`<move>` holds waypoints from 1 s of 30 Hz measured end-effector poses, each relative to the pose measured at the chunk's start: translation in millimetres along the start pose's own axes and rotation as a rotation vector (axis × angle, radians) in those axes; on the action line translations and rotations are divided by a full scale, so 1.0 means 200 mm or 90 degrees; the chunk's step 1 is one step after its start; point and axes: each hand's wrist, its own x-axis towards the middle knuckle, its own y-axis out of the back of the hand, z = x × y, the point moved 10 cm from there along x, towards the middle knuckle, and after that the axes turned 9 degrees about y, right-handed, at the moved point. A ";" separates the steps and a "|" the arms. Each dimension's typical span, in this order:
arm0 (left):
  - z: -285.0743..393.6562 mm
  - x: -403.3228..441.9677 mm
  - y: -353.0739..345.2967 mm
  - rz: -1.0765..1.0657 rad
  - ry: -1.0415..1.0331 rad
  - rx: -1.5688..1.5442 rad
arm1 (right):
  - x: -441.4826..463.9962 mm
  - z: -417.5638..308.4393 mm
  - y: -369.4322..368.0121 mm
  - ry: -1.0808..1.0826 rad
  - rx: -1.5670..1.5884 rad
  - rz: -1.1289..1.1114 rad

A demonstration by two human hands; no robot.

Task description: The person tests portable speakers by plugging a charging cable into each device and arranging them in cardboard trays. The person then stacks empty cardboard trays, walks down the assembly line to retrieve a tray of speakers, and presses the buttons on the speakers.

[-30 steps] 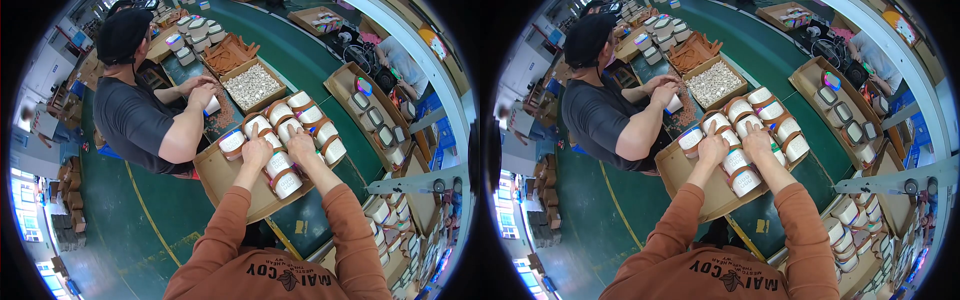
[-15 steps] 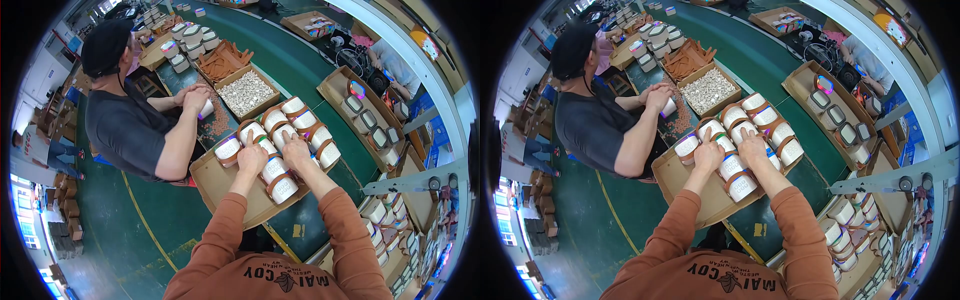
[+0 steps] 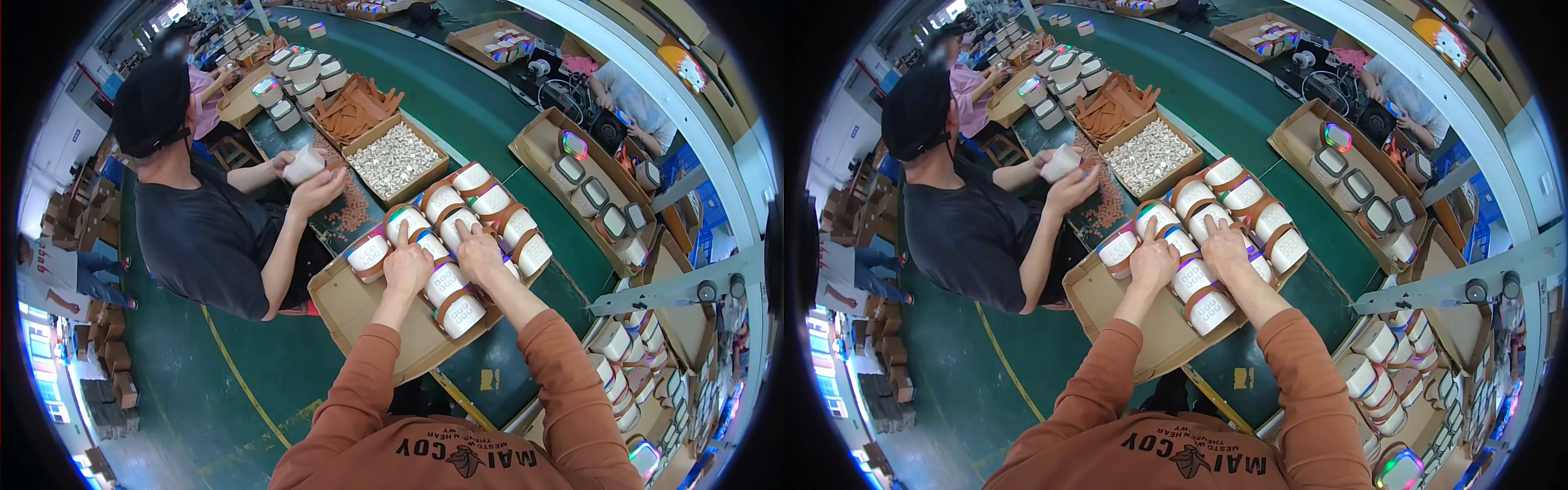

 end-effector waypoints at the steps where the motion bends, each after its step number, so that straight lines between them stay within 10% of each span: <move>1: 0.00 0.00 0.00 -0.001 -0.003 -0.001 | 0.00 -0.01 -0.01 0.006 -0.012 -0.022; 30: 0.14 0.03 0.13 0.068 -0.100 -0.047 | -0.02 0.01 -0.02 -0.025 0.032 0.052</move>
